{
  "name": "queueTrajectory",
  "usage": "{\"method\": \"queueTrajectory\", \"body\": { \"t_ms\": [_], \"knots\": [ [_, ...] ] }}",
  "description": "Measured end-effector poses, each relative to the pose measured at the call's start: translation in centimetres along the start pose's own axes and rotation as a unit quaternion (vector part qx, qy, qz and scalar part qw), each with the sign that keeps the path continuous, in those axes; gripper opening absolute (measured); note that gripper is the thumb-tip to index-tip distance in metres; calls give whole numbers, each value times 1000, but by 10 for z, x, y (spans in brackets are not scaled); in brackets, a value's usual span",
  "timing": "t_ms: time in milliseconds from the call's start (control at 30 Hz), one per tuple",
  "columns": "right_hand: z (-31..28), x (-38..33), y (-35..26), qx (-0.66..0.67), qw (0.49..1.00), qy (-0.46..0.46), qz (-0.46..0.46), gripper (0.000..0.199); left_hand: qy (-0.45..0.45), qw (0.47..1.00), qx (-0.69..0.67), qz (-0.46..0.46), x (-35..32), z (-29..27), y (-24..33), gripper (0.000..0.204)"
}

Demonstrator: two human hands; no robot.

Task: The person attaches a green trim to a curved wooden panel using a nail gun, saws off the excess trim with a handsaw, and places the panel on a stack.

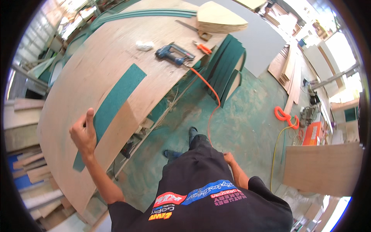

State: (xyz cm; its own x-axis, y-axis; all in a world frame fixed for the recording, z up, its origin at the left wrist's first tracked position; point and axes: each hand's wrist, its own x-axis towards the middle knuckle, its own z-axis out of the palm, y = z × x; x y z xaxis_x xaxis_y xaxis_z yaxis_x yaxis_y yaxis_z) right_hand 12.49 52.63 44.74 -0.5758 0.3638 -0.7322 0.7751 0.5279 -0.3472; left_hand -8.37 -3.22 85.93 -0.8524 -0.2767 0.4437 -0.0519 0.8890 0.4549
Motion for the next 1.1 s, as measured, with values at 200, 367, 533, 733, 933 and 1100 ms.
{"method": "queueTrajectory", "body": {
  "t_ms": [200,367,533,733,933,1100],
  "knots": [
    [-12,27,26,94,993,21,-67,29,-67,996,-53,-11,0,-35,73,75],
    [-63,37,2,130,986,37,-97,32,-178,964,-193,50,-37,-8,178,77],
    [-119,78,39,293,955,-16,-28,37,-326,895,-274,137,-59,87,300,70],
    [-206,72,167,659,747,76,55,36,-508,790,-243,242,-117,178,462,62],
    [-341,-61,228,756,571,315,-54,35,-555,703,-221,386,-198,248,543,65],
    [-427,-241,115,587,591,543,-104,30,-595,608,-205,484,-256,280,593,72]
  ]
}}
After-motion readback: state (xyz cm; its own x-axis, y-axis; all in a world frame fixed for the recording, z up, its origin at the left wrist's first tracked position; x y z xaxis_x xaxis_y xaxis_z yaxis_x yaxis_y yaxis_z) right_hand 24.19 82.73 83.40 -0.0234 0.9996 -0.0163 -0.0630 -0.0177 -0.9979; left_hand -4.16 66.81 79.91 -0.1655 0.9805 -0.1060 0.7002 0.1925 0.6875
